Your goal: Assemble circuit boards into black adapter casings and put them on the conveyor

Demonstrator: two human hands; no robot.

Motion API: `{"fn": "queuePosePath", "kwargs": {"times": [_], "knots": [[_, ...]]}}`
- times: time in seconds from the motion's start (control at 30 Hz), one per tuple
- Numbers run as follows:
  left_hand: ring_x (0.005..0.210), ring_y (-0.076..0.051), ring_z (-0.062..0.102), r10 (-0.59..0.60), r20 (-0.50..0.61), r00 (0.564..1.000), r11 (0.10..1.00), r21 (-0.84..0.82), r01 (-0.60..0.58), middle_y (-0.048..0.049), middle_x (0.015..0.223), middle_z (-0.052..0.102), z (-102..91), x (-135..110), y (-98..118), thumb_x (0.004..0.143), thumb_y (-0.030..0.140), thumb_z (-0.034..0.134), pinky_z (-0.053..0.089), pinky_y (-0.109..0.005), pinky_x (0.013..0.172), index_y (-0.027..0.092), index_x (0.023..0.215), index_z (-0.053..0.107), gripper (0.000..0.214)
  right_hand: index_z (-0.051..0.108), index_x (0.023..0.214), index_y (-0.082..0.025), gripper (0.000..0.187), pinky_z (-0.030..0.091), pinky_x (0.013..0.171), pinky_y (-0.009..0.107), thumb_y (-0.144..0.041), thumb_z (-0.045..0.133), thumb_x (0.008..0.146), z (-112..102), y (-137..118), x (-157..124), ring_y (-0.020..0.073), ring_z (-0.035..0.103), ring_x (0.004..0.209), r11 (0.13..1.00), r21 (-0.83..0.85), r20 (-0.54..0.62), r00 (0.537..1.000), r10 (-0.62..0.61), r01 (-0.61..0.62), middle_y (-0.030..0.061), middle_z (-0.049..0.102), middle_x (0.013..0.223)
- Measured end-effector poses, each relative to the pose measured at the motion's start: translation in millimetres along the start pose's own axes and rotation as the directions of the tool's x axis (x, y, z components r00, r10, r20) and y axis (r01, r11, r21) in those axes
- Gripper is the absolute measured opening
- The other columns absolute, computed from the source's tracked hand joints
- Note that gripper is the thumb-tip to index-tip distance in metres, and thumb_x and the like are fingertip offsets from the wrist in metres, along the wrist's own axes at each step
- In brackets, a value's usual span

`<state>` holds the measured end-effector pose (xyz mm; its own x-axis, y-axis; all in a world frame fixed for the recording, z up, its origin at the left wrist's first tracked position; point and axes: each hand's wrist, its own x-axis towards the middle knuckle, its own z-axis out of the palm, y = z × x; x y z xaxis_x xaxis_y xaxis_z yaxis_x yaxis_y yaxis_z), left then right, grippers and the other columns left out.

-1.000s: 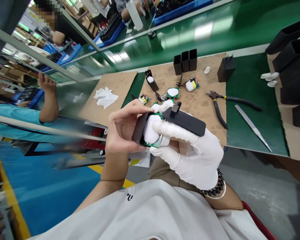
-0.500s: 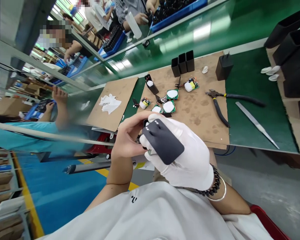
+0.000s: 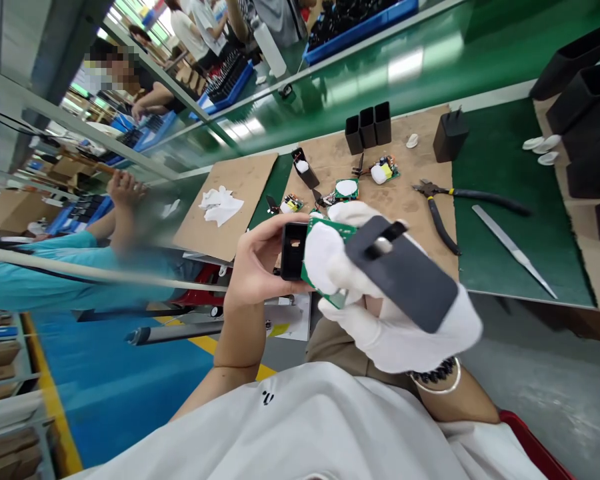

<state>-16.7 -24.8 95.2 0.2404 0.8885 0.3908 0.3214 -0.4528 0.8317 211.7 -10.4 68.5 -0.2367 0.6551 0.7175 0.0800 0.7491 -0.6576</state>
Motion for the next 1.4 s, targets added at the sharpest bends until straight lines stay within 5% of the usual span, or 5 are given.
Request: {"fn": "queuePosePath", "kwargs": {"times": [0.17,0.53,0.9,1.1,1.4], "knots": [[0.117,-0.030,0.074,0.071,0.006,0.997,0.997,0.027,-0.071,-0.0104,0.125,0.077,-0.8,1,6,0.060,0.046,0.100,0.061,-0.035,0.099,0.023,0.130,0.071,0.079,0.074,0.121,-0.032,0.038,0.061,0.109,0.040,-0.023,0.079,0.084,28,5,-14,0.0267,0.072,0.123,0.998,0.026,-0.167,0.984,-0.058,0.064,0.0026,0.075,0.126],[0.117,-0.030,0.075,0.177,0.044,0.983,0.983,0.040,-0.178,-0.0077,0.127,0.077,-1.2,6,6,0.062,0.044,0.100,0.062,-0.035,0.102,0.026,0.136,0.069,0.082,0.058,0.147,-0.042,0.065,0.063,0.111,0.038,-0.016,0.072,0.088,27,-4,-6,0.0209,0.075,0.116,0.903,0.417,0.003,0.994,0.107,-0.098,-0.0037,0.075,0.118],[0.121,-0.032,0.073,0.201,0.067,0.977,0.978,0.034,-0.204,-0.0073,0.131,0.076,0.5,9,6,0.070,0.045,0.095,0.060,-0.041,0.108,0.028,0.136,0.068,0.073,0.072,0.130,-0.030,0.045,0.061,0.110,0.033,-0.015,0.072,0.087,23,-1,-6,0.0216,0.072,0.122,0.978,0.209,-0.035,0.999,0.018,-0.011,0.0028,0.076,0.120],[0.124,-0.032,0.072,0.200,0.066,0.978,0.979,0.031,-0.202,-0.0059,0.130,0.076,1.7,8,5,0.070,0.042,0.096,0.058,-0.041,0.112,0.029,0.135,0.068,0.072,0.062,0.146,-0.027,0.068,0.062,0.106,0.029,-0.009,0.078,0.082,22,-4,-3,0.0198,0.074,0.117,0.992,0.074,-0.089,0.992,-0.093,0.099,0.0048,0.077,0.125],[0.117,-0.030,0.074,0.224,0.061,0.973,0.973,0.043,-0.226,-0.0067,0.126,0.077,2.1,9,3,0.072,0.039,0.094,0.062,-0.039,0.101,0.027,0.134,0.069,0.068,0.077,0.117,-0.026,0.034,0.060,0.112,0.037,-0.016,0.076,0.085,28,-3,-10,0.0223,0.073,0.123,0.989,0.135,-0.100,0.992,0.081,-0.068,0.0052,0.076,0.128]]}}
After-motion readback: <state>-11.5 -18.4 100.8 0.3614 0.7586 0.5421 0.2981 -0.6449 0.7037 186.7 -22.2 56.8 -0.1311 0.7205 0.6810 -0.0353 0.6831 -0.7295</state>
